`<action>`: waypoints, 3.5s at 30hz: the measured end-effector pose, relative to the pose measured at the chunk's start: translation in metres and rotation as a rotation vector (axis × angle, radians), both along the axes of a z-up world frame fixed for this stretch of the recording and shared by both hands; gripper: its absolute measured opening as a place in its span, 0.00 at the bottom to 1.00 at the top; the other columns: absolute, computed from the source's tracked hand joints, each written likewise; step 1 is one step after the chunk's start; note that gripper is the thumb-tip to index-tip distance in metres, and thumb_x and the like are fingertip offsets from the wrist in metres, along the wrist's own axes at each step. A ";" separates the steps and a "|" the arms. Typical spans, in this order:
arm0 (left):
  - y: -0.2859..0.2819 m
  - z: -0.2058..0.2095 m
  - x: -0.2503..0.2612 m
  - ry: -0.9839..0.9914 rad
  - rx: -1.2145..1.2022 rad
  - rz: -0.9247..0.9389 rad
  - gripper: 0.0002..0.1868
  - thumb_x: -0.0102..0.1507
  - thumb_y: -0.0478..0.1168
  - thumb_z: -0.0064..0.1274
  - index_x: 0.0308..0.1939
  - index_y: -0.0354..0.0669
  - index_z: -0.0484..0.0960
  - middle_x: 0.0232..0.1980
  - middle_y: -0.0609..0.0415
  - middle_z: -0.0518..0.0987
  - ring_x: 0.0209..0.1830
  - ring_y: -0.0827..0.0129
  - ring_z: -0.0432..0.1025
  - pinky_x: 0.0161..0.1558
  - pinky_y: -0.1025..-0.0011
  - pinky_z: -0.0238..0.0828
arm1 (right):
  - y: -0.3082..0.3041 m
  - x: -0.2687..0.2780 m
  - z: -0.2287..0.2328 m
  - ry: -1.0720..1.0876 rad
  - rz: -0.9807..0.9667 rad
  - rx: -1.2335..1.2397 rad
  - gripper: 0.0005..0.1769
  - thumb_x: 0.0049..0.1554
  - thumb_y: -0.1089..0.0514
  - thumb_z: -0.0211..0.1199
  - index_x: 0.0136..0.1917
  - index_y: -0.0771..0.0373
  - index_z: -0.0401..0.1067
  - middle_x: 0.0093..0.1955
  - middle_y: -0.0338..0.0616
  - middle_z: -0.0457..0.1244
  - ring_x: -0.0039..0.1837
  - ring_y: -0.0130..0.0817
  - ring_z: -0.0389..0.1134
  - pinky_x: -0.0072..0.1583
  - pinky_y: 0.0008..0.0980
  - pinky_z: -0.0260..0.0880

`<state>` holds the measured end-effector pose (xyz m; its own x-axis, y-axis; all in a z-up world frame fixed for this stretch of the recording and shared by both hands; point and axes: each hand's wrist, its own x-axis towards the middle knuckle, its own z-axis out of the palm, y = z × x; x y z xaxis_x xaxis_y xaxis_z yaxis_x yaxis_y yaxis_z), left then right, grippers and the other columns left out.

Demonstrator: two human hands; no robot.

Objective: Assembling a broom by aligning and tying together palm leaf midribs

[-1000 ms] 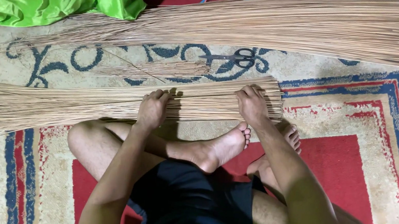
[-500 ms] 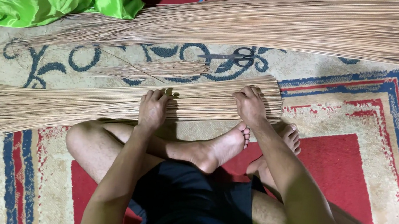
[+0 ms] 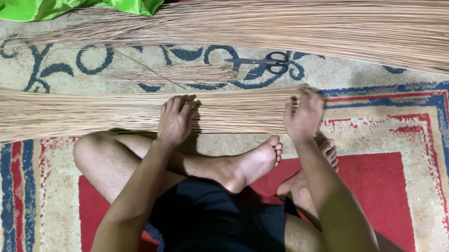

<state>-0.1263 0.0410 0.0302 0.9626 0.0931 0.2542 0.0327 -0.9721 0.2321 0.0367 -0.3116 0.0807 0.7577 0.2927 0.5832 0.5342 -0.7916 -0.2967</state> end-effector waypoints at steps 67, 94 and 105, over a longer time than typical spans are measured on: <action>0.100 -0.007 0.209 0.032 -0.119 0.420 0.11 0.64 0.43 0.57 0.49 0.59 0.76 0.48 0.61 0.72 0.53 0.61 0.67 0.56 0.55 0.58 | 0.198 0.104 -0.048 0.161 0.269 -0.013 0.08 0.50 0.53 0.71 0.44 0.51 0.75 0.41 0.33 0.62 0.50 0.37 0.65 0.53 0.40 0.60; 0.106 0.019 0.181 -0.072 0.093 0.328 0.08 0.64 0.38 0.48 0.46 0.54 0.69 0.43 0.59 0.78 0.50 0.64 0.71 0.60 0.57 0.54 | 0.192 0.077 -0.006 0.147 0.300 0.017 0.09 0.51 0.53 0.70 0.46 0.51 0.76 0.43 0.34 0.63 0.52 0.37 0.66 0.54 0.40 0.59; 0.016 0.076 0.090 0.368 -0.115 0.217 0.09 0.63 0.39 0.48 0.47 0.55 0.78 0.50 0.54 0.81 0.41 0.52 0.82 0.42 0.56 0.80 | 0.197 0.012 0.044 0.160 0.595 -0.231 0.19 0.62 0.60 0.59 0.66 0.63 0.69 0.69 0.47 0.61 0.75 0.49 0.56 0.72 0.49 0.52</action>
<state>-0.0362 0.0572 0.1060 0.9422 0.3104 -0.1259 0.3337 -0.9022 0.2732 0.0483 -0.1143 0.1250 0.5003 0.7927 0.3484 0.8636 -0.4277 -0.2670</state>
